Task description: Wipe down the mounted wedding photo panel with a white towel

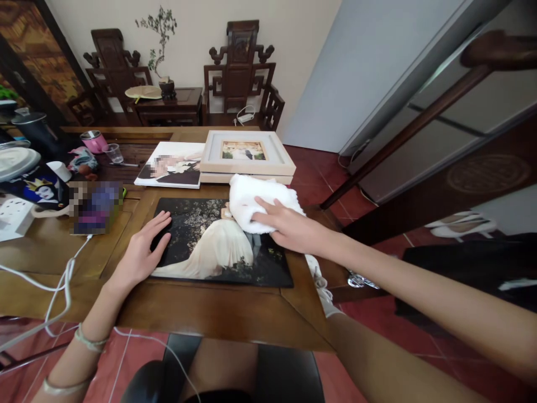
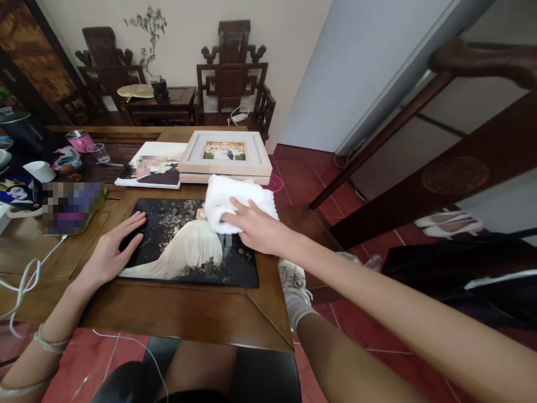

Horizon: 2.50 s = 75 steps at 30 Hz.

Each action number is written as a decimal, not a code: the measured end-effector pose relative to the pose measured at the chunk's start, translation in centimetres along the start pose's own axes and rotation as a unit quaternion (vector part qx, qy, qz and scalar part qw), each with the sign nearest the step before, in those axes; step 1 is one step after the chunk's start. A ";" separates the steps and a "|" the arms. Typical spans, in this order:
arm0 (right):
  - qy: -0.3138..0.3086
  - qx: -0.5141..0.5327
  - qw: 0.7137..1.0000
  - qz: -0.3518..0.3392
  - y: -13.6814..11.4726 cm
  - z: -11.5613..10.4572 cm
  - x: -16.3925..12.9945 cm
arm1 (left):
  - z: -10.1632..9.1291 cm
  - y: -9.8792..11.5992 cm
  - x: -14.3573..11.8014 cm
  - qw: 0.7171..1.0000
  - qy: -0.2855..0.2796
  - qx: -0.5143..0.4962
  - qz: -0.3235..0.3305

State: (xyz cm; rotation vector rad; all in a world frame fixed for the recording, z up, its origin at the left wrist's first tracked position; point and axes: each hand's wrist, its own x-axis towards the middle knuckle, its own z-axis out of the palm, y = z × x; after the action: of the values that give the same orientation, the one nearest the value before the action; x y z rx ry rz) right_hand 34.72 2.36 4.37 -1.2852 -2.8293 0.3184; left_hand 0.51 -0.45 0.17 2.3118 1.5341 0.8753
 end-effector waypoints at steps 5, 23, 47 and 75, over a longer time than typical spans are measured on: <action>-0.026 0.001 1.000 0.013 -4.0 0.6 -3.3 | 0.0 0.1 0.0 1.000 0.001 -0.001 0.002; -0.034 0.014 0.999 0.029 -1.0 -1.0 1.3 | -0.1 0.0 0.0 1.000 -0.010 0.016 -0.004; -0.022 -0.082 0.996 -0.030 -0.3 -0.4 0.7 | -0.1 -1.0 -0.3 0.995 -0.094 0.033 -0.018; 0.093 -0.047 0.988 -0.117 -11.6 3.8 3.8 | 0.0 -1.1 -0.3 0.996 -0.078 0.026 -0.022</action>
State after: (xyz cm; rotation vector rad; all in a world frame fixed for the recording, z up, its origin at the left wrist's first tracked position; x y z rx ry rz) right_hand 23.17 -2.94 2.58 -0.9259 -2.8210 0.0568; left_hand -0.44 -0.26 -0.50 2.3121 1.5510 0.6360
